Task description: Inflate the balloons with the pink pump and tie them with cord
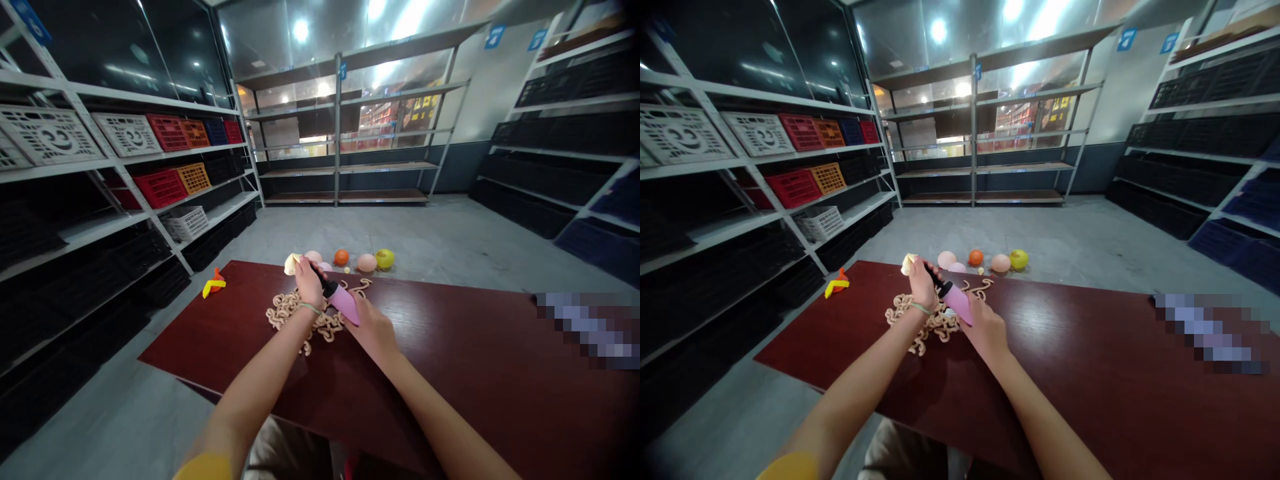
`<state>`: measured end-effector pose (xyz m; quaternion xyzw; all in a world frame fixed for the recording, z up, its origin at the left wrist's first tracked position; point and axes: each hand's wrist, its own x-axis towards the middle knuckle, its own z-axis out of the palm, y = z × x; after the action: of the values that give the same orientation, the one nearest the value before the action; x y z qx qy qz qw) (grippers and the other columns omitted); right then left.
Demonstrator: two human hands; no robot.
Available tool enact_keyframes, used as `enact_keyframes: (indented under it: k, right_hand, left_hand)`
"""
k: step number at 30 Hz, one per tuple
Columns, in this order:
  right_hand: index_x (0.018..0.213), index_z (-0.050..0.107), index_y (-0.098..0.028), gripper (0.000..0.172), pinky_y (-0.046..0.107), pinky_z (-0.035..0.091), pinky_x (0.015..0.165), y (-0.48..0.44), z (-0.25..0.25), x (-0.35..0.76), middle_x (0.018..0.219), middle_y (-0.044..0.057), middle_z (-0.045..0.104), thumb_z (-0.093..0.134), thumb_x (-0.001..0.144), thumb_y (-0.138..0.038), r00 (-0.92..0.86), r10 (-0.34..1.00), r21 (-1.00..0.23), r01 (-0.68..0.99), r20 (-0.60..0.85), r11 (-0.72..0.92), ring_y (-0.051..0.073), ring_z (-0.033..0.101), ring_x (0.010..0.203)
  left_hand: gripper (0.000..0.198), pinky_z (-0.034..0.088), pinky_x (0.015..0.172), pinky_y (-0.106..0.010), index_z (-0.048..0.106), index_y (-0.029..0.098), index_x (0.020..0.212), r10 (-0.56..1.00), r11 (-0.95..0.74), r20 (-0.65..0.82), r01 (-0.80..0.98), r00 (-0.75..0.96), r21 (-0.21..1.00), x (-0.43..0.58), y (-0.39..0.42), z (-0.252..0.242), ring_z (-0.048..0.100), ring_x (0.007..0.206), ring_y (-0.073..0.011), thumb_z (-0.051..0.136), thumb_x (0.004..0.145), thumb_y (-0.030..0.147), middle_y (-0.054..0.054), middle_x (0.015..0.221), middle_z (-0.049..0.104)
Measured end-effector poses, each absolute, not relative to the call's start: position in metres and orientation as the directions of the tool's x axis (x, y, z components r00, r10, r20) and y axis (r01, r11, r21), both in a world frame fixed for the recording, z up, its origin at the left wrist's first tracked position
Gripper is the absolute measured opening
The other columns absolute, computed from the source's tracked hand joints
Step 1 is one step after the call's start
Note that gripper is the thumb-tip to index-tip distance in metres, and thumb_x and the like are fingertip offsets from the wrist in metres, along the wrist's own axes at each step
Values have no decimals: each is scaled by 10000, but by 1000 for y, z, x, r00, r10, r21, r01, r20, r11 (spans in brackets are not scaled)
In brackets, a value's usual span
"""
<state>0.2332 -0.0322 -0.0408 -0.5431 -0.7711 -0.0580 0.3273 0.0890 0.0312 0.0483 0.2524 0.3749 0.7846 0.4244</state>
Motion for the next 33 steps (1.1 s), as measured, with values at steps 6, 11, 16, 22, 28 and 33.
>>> enact_keyframes:
  k: [6,11,16,22,28,33]
  right_hand:
    - [1280,497,-198,460,328,520,658,-29,-54,228,1073,103,704,567,853,-356,-102,819,-411,826,565,386,263,699,887]
    - [1237,502,-211,444,352,522,647,-31,-55,223,1061,99,708,579,840,-396,4,841,-519,788,541,330,280,709,852]
    - [1247,483,-224,450,333,501,606,-34,-49,229,1012,77,714,572,838,-389,89,871,-627,730,484,273,267,707,807]
    - [1253,489,-240,460,330,505,604,-34,-46,228,1019,72,715,584,825,-379,80,864,-618,732,496,287,263,704,803]
    - [1267,488,-224,469,351,534,652,-33,-53,229,1080,96,705,585,832,-372,-14,833,-527,769,553,362,272,709,868]
    - [1304,475,-214,492,361,548,705,-34,-55,226,1142,107,690,582,852,-374,-143,824,-418,807,549,418,278,700,943]
  left_hand:
    - [347,274,372,-166,410,219,750,835,-445,196,-421,-514,791,54,65,116,377,406,-51,498,923,506,66,586,419]
    - [353,287,379,-176,424,219,777,886,-424,267,-428,-379,798,79,52,105,386,415,-58,526,905,531,64,594,436]
    - [386,360,441,-202,483,202,780,953,-303,259,-412,-160,860,127,26,68,442,450,-73,588,860,564,39,612,510]
    - [378,461,563,-258,546,189,791,975,-222,199,-369,-100,902,118,19,73,572,543,-131,612,844,557,2,641,591]
    - [342,457,518,-231,464,209,762,926,-348,239,-412,-293,842,116,15,60,453,423,-73,566,886,511,61,587,499]
    - [322,378,409,-190,420,214,734,855,-401,182,-397,-486,825,60,35,92,395,370,-65,506,921,463,73,532,440]
